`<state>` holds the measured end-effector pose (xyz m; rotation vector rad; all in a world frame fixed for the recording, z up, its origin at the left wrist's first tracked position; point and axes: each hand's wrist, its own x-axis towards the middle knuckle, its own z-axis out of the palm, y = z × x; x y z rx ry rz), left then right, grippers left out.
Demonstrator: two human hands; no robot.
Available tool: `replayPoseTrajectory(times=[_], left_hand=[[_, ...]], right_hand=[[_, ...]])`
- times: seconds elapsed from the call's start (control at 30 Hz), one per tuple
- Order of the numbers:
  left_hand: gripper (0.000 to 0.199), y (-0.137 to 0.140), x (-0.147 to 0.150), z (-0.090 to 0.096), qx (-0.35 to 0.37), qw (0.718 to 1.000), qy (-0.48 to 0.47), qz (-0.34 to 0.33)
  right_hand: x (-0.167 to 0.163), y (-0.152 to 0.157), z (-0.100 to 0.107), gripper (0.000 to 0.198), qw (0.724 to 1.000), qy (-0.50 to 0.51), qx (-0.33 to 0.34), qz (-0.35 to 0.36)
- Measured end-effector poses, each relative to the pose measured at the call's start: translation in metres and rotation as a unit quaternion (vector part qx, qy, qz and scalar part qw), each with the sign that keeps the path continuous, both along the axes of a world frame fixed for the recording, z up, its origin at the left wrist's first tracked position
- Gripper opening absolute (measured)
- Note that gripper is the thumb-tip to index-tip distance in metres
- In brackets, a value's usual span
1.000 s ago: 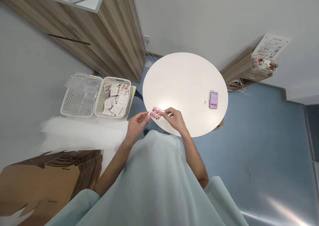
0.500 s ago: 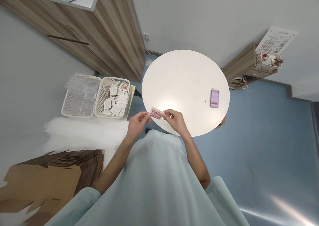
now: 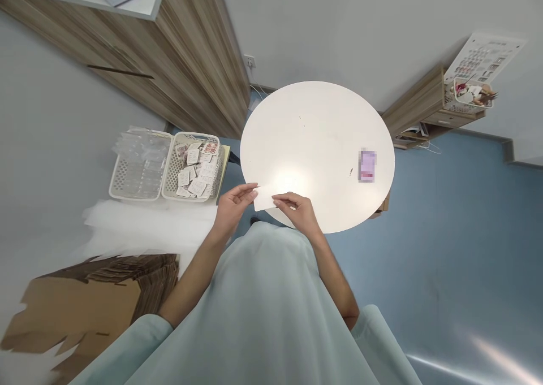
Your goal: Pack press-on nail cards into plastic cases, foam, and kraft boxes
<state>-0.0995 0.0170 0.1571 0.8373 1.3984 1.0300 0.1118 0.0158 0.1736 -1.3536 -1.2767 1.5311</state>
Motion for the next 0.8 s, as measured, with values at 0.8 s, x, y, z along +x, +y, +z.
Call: replayPoseTrajectory(times=[0.8], left_hand=[[0.057, -0.002, 0.03, -0.007, -0.028, 0.996, 0.078, -0.029]], right_hand=[[0.025, 0.003, -0.022, 0.027, 0.993, -0.069, 0.079, -0.063]])
